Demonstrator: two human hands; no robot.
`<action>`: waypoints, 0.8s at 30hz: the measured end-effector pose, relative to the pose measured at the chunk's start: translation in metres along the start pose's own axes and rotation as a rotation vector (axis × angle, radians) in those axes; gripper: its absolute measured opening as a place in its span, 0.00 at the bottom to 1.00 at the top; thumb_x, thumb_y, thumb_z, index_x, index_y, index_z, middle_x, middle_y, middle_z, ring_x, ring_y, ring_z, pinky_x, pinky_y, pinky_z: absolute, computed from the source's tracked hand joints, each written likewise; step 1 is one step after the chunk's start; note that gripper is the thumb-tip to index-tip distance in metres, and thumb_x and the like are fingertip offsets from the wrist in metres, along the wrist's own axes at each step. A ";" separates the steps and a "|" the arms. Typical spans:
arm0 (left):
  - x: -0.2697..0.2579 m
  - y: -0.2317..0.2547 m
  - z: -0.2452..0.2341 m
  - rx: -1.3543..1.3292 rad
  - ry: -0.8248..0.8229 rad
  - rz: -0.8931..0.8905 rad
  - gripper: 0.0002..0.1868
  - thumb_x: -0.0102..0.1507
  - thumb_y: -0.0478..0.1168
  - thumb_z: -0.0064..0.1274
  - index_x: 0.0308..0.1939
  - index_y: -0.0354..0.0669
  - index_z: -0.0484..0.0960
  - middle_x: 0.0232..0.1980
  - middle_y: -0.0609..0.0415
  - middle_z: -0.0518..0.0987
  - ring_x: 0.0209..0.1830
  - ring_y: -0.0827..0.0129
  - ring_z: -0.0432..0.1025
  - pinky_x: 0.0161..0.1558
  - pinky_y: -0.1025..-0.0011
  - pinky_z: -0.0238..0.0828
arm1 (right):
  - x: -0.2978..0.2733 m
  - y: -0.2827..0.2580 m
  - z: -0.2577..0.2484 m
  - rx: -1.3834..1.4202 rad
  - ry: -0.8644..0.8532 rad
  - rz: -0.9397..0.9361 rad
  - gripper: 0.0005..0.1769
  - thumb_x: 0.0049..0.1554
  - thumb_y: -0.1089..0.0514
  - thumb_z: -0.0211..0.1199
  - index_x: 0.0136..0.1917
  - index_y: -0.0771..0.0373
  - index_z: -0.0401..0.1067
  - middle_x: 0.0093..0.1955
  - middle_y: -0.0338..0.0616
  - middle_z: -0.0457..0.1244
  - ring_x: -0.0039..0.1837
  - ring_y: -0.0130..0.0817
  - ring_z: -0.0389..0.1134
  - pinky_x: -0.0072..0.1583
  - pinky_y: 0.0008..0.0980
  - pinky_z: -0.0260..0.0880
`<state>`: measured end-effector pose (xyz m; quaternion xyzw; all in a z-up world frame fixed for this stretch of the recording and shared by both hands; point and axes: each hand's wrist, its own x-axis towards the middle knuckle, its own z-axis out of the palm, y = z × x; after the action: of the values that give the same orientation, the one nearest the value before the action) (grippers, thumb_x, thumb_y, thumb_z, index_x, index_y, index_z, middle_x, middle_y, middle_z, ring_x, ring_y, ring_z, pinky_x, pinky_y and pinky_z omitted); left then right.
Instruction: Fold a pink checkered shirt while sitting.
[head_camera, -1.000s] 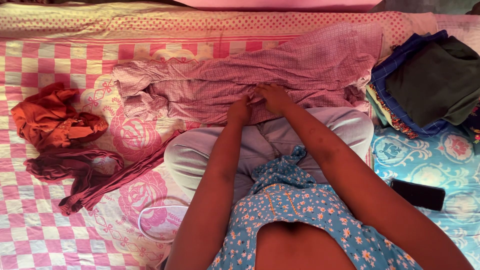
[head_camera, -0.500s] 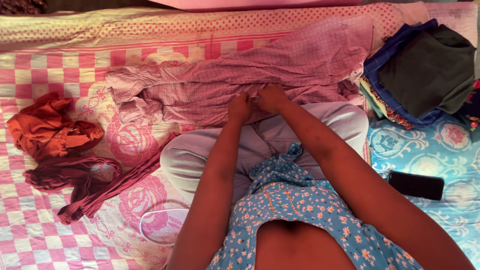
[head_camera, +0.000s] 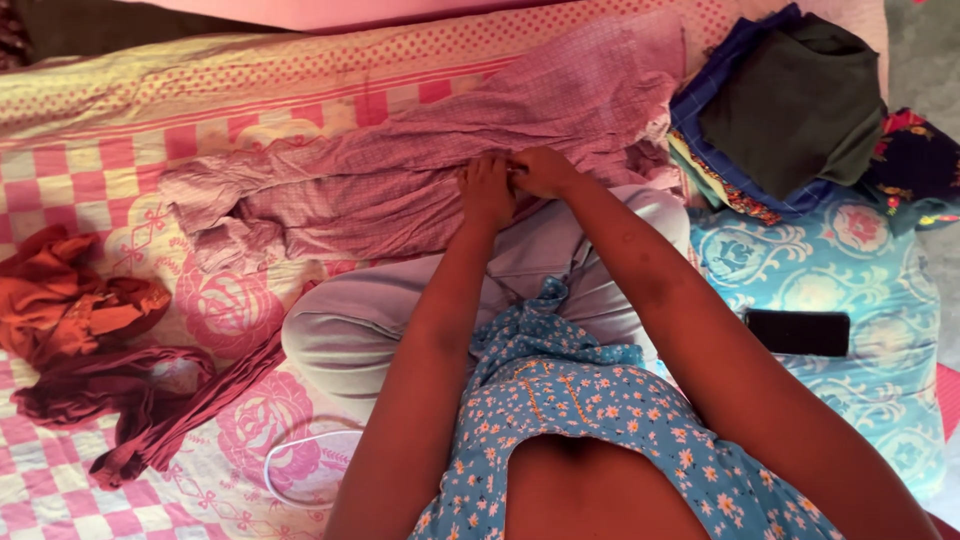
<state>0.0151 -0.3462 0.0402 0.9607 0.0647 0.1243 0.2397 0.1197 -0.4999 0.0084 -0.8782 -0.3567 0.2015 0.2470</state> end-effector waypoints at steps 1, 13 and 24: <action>0.003 -0.001 0.012 0.005 -0.064 0.007 0.19 0.57 0.45 0.51 0.52 0.49 0.79 0.57 0.48 0.77 0.61 0.51 0.68 0.62 0.43 0.61 | 0.000 0.002 0.001 0.090 0.012 0.009 0.20 0.54 0.43 0.63 0.51 0.60 0.77 0.47 0.55 0.70 0.50 0.54 0.71 0.52 0.49 0.70; 0.007 -0.009 0.011 0.142 -0.188 -0.112 0.14 0.59 0.41 0.51 0.48 0.45 0.81 0.55 0.48 0.77 0.61 0.50 0.69 0.58 0.47 0.65 | -0.018 0.028 -0.056 0.199 -0.051 0.200 0.27 0.55 0.34 0.61 0.46 0.60 0.79 0.44 0.56 0.70 0.48 0.49 0.71 0.51 0.45 0.69; 0.043 0.056 0.011 0.079 -0.465 0.016 0.14 0.64 0.46 0.49 0.50 0.48 0.82 0.54 0.45 0.78 0.57 0.47 0.72 0.58 0.45 0.67 | -0.013 0.083 -0.027 0.170 -0.110 0.164 0.25 0.57 0.40 0.53 0.47 0.60 0.80 0.47 0.54 0.71 0.50 0.51 0.73 0.55 0.47 0.70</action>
<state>0.0632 -0.3924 0.0662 0.9727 0.0048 -0.1009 0.2092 0.1687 -0.5686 -0.0157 -0.8679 -0.2784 0.2984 0.2832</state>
